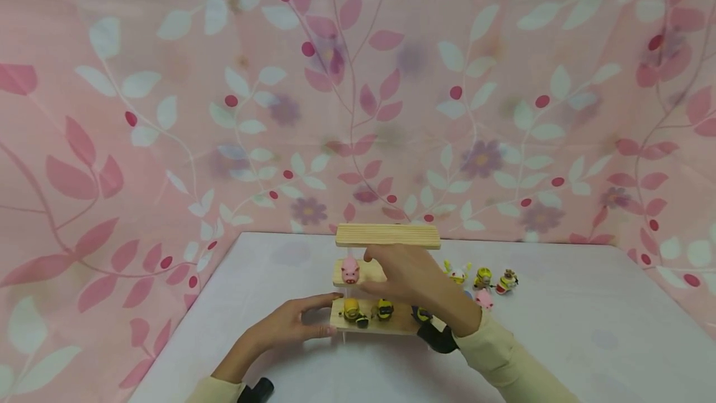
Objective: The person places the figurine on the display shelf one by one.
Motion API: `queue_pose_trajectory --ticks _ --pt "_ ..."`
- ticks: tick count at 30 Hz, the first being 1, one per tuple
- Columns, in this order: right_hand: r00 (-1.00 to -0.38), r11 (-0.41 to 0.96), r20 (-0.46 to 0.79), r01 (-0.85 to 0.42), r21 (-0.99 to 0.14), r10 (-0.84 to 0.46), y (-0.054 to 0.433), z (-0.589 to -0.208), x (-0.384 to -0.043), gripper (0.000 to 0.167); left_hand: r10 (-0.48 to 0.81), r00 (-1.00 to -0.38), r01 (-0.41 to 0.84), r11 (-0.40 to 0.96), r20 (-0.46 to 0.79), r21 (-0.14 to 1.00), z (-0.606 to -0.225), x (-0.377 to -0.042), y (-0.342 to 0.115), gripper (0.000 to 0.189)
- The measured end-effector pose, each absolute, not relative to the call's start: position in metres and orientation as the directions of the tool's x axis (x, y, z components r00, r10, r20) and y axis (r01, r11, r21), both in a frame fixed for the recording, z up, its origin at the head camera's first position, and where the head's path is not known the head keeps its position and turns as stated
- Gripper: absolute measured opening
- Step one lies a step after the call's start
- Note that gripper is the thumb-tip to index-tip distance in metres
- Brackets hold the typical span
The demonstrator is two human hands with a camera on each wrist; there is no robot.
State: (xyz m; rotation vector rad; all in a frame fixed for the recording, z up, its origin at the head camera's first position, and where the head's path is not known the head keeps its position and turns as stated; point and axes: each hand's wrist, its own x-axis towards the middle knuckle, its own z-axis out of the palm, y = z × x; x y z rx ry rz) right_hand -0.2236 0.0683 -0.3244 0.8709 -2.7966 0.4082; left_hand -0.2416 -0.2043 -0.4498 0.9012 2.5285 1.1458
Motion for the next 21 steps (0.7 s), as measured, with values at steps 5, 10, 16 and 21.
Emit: queue_pose_trajectory --ticks 5,10,16,21 --pt "-0.779 0.778 0.316 -0.607 -0.163 -0.542 0.075 -0.325 -0.216 0.035 0.621 -0.782 0.443 0.501 0.048 0.744 -0.448 -0.242 -0.205 0.062" --pt "-0.773 0.781 0.354 -0.604 -0.155 -0.527 0.084 -0.326 -0.206 0.034 0.624 -0.78 0.447 0.497 0.052 0.744 -0.45 -0.244 -0.204 0.061" --pt "-0.772 0.79 0.371 -0.596 -0.14 -0.516 0.098 -0.329 -0.195 0.028 0.619 -0.784 0.448 0.501 0.056 0.741 -0.451 -0.244 -0.204 0.062" --pt "-0.76 0.783 0.379 -0.609 -0.129 -0.528 0.112 -0.331 -0.186 0.031 0.62 -0.783 0.449 0.501 0.055 0.74 -0.451 -0.243 -0.204 0.063"
